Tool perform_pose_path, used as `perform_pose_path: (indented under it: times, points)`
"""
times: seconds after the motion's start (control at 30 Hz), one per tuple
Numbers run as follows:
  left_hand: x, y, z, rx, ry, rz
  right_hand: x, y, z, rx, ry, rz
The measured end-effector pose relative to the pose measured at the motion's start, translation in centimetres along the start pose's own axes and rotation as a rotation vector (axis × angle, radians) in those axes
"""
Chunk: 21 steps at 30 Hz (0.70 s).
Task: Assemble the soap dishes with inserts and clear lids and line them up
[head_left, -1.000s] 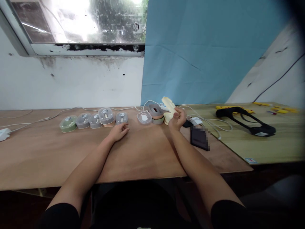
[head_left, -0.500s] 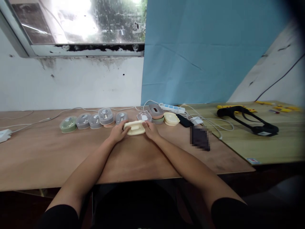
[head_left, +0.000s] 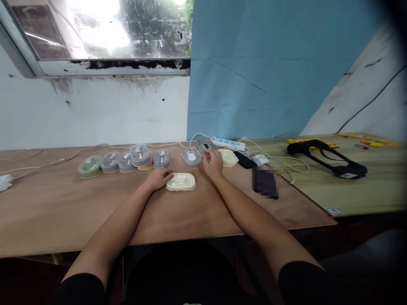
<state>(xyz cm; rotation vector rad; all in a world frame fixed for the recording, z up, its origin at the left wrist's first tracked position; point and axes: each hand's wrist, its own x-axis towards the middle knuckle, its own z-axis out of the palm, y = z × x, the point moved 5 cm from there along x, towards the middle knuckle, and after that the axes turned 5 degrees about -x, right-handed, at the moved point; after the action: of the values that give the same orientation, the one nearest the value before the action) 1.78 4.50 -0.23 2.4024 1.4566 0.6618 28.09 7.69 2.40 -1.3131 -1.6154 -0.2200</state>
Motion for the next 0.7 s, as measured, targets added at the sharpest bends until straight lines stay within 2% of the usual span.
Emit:
perform_pose_path:
  times: [0.1,0.27,0.47,0.7]
  points:
    - [0.0,0.1,-0.1,-0.022,0.009,0.009,0.6,1.4,-0.6,-0.135,0.069,0.010]
    - [0.0,0.1,-0.1,-0.042,0.013,0.017,0.7,3.1,-0.1,-0.246,0.032,0.064]
    - [0.0,0.5,-0.2,-0.076,-0.003,0.030,0.8,3.6,0.5,-0.144,-0.014,0.006]
    - [-0.1,0.5,-0.3,-0.071,-0.002,0.034,1.1,3.1,-0.6,-0.054,0.101,0.053]
